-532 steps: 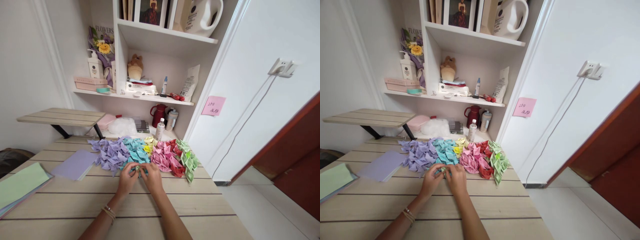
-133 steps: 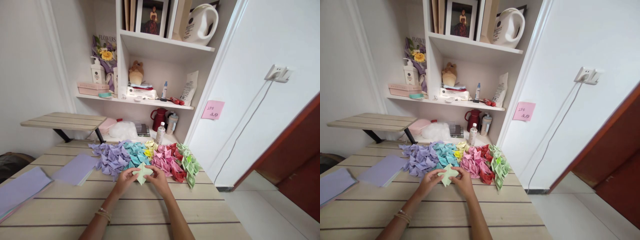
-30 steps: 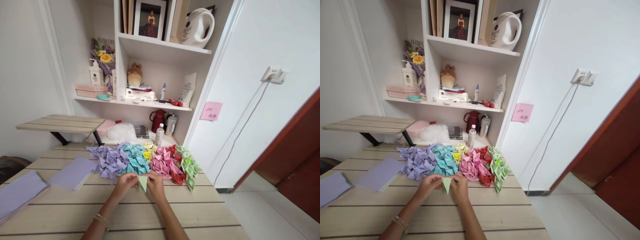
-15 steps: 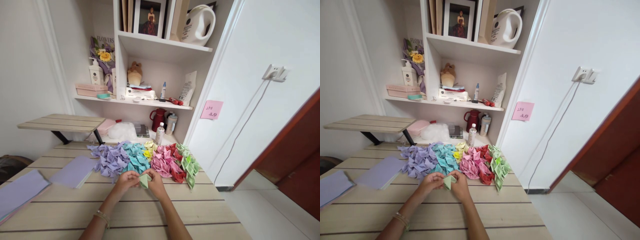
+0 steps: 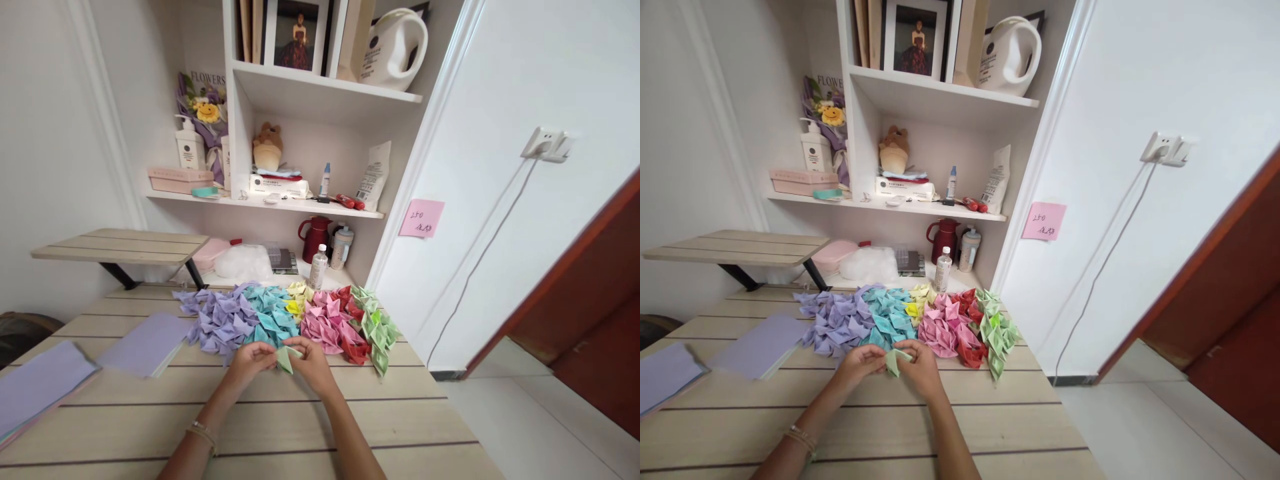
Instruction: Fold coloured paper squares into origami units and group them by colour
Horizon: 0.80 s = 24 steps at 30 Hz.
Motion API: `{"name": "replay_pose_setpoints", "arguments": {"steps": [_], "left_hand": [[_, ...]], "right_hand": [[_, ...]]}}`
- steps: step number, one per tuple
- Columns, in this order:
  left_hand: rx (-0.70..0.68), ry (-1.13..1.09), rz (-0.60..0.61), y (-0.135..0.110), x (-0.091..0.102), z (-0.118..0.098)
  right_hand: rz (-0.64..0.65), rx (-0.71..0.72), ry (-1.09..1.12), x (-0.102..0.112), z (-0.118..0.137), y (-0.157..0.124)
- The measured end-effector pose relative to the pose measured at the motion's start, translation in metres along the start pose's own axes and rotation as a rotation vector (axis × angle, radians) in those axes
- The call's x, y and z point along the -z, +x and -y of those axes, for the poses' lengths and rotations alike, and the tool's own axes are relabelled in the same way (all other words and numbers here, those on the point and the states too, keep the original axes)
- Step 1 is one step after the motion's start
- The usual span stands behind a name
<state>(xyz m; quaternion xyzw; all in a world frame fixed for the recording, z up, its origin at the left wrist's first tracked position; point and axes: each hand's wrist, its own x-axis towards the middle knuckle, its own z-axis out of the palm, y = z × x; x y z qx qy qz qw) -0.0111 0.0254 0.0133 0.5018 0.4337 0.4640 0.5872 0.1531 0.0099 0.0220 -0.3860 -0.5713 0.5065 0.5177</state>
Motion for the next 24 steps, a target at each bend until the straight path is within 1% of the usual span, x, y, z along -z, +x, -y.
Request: {"name": "replay_pose_setpoints", "arguments": {"steps": [2,4,7,10,14,16,20,24], "left_hand": [[0.011,0.004,0.025,-0.0009,-0.0017,0.0003],[0.017,-0.009,0.036,-0.0012,-0.0028,0.0016],[0.001,-0.035,0.051,-0.0003,-0.0023,0.0048],[-0.028,-0.041,0.072,0.0004,-0.0012,0.0076],[-0.029,-0.007,0.089,0.0,-0.0012,0.0075],[-0.025,0.001,0.058,0.0001,-0.0014,0.0062],[-0.023,0.007,0.004,0.0013,-0.0007,0.0043],[-0.024,0.006,0.003,0.0018,0.0,0.0045]], "right_hand": [[-0.047,0.039,-0.078,-0.0009,-0.0016,0.0003],[-0.063,0.054,-0.112,-0.0022,-0.0032,0.0005],[-0.073,0.024,-0.103,-0.0034,-0.0053,0.0007],[-0.122,0.027,-0.148,-0.0031,-0.0061,0.0008],[-0.124,0.072,-0.224,-0.0013,-0.0037,0.0005],[-0.101,0.075,-0.2,-0.0001,-0.002,0.0005],[0.005,0.01,-0.026,0.0022,-0.0007,0.0013],[0.014,-0.015,0.087,0.0025,-0.0024,0.0022]]}}
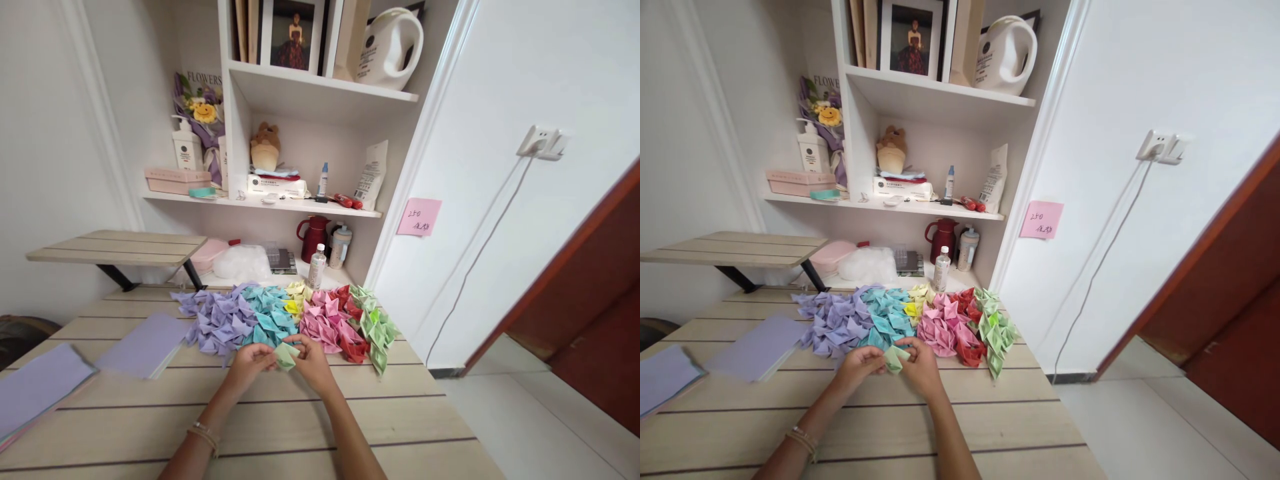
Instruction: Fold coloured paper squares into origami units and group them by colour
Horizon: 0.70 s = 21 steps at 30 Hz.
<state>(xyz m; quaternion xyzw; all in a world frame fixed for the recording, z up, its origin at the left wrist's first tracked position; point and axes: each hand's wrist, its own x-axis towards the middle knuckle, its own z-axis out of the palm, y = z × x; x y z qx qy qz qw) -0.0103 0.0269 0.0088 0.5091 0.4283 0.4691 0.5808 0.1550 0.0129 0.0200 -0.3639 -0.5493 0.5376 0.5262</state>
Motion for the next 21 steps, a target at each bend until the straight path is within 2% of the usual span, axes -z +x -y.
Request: {"name": "replay_pose_setpoints", "arguments": {"steps": [7,10,14,21], "left_hand": [[0.055,-0.048,0.011,0.0,-0.001,-0.001],[0.072,-0.117,-0.01,-0.001,-0.002,-0.003],[0.027,-0.118,0.018,-0.004,-0.005,-0.005],[-0.029,-0.084,-0.001,-0.008,-0.013,-0.009]], "right_hand": [[-0.005,0.029,0.015,0.0,0.0,0.0],[-0.056,0.021,0.066,0.001,0.001,0.0],[-0.136,0.009,0.139,0.0,0.0,0.001],[-0.101,0.08,0.126,-0.001,-0.009,0.004]]}}
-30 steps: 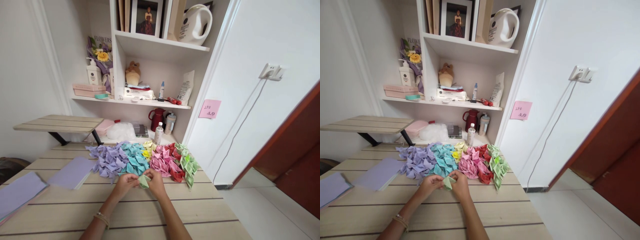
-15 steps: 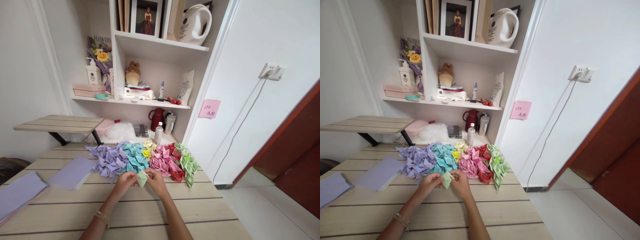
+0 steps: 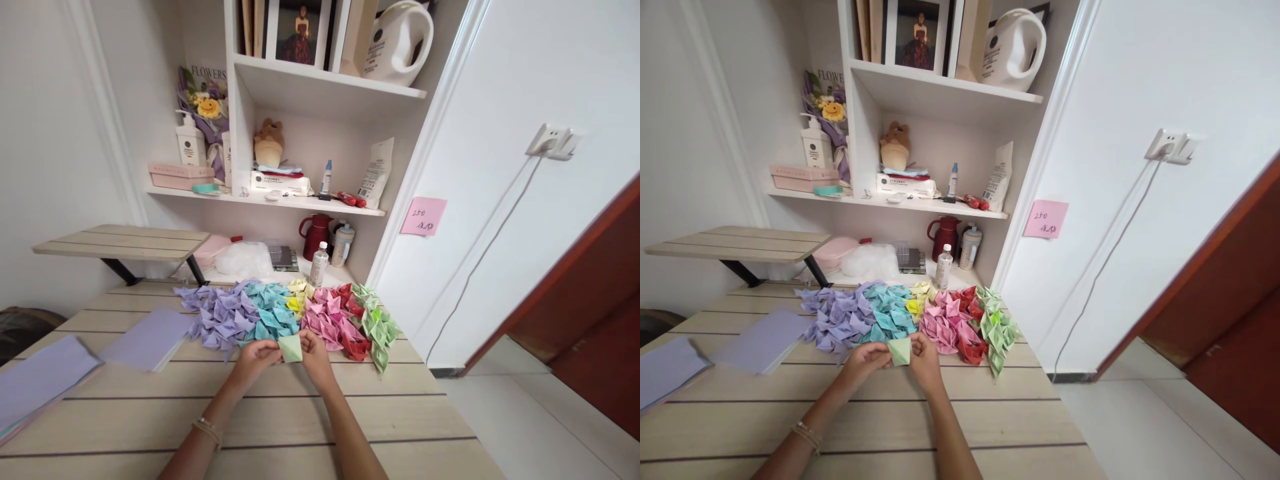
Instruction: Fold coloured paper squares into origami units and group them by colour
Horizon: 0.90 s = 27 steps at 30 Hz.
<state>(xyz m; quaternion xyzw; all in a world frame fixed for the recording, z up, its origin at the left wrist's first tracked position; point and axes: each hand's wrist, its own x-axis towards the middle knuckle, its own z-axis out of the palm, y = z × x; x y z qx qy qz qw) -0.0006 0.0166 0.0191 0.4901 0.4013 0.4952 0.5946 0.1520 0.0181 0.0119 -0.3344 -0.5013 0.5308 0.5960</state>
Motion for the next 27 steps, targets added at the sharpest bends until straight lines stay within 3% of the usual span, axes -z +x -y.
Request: {"name": "replay_pose_setpoints", "arguments": {"steps": [6,14,27], "left_hand": [[-0.01,-0.024,-0.031,-0.001,0.0003,-0.0014],[-0.16,0.063,-0.119,0.0043,0.0068,0.0065],[-0.038,0.012,-0.113,0.0001,0.0055,-0.0009]], "right_hand": [[0.029,0.034,-0.078,0.0017,0.0032,-0.0006],[0.054,0.095,-0.252,-0.0032,0.0083,-0.004],[0.04,0.066,-0.324,-0.0022,0.0064,-0.0038]]}}
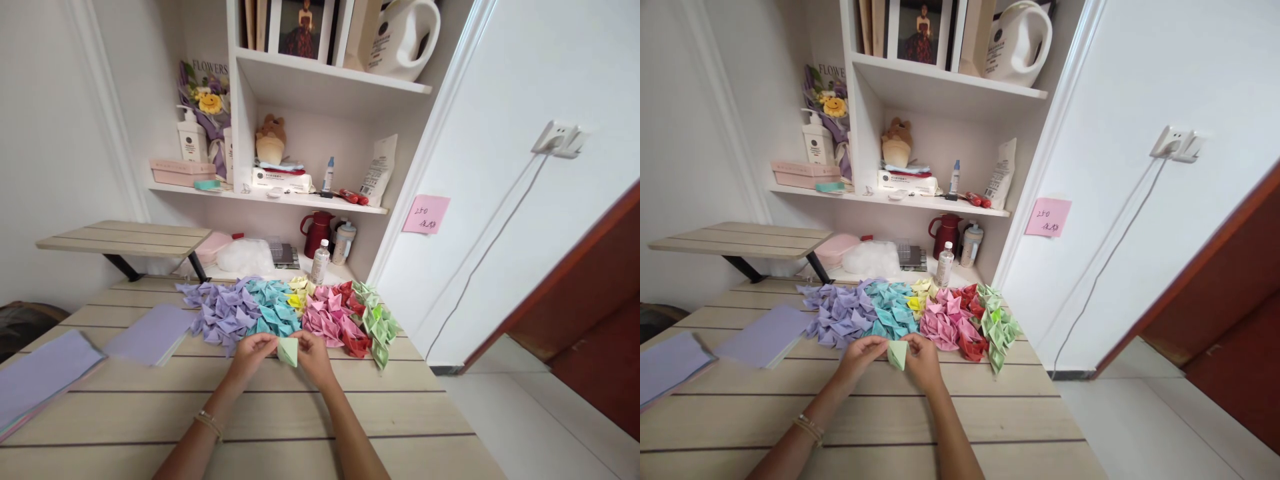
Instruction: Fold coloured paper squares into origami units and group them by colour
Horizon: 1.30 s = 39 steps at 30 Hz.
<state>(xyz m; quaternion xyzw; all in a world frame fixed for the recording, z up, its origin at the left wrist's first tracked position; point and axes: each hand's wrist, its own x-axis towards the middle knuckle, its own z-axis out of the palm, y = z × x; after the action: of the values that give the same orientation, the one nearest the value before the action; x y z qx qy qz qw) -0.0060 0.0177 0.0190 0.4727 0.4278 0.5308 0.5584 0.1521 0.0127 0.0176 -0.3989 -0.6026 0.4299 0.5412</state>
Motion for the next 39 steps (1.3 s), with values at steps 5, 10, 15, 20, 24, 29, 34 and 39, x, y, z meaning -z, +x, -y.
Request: {"name": "replay_pose_setpoints", "arguments": {"steps": [5,10,15,20,24,29,34,39], "left_hand": [[0.031,-0.043,0.01,0.002,0.001,0.001],[0.055,-0.053,0.018,0.003,0.002,0.003],[0.041,-0.056,0.04,0.001,-0.002,-0.001],[-0.026,0.002,0.1,-0.008,-0.009,-0.01],[-0.085,0.131,0.12,-0.012,-0.012,-0.011],[-0.142,0.257,0.02,-0.011,-0.01,-0.004],[-0.177,0.337,0.022,-0.013,-0.011,-0.004],[-0.213,0.421,-0.006,-0.014,-0.014,-0.003]], "right_hand": [[0.017,0.001,0.016,0.0,0.004,-0.001],[0.012,0.114,-0.1,0.002,0.009,-0.003],[-0.094,0.123,-0.283,0.002,0.007,-0.005],[-0.304,0.051,-0.316,-0.003,0.002,-0.005],[-0.316,0.044,-0.364,-0.005,0.005,-0.005],[-0.211,0.052,-0.369,-0.005,0.011,-0.006],[-0.182,0.083,-0.427,-0.006,0.01,-0.007],[-0.102,0.131,-0.435,-0.008,0.01,-0.008]]}}
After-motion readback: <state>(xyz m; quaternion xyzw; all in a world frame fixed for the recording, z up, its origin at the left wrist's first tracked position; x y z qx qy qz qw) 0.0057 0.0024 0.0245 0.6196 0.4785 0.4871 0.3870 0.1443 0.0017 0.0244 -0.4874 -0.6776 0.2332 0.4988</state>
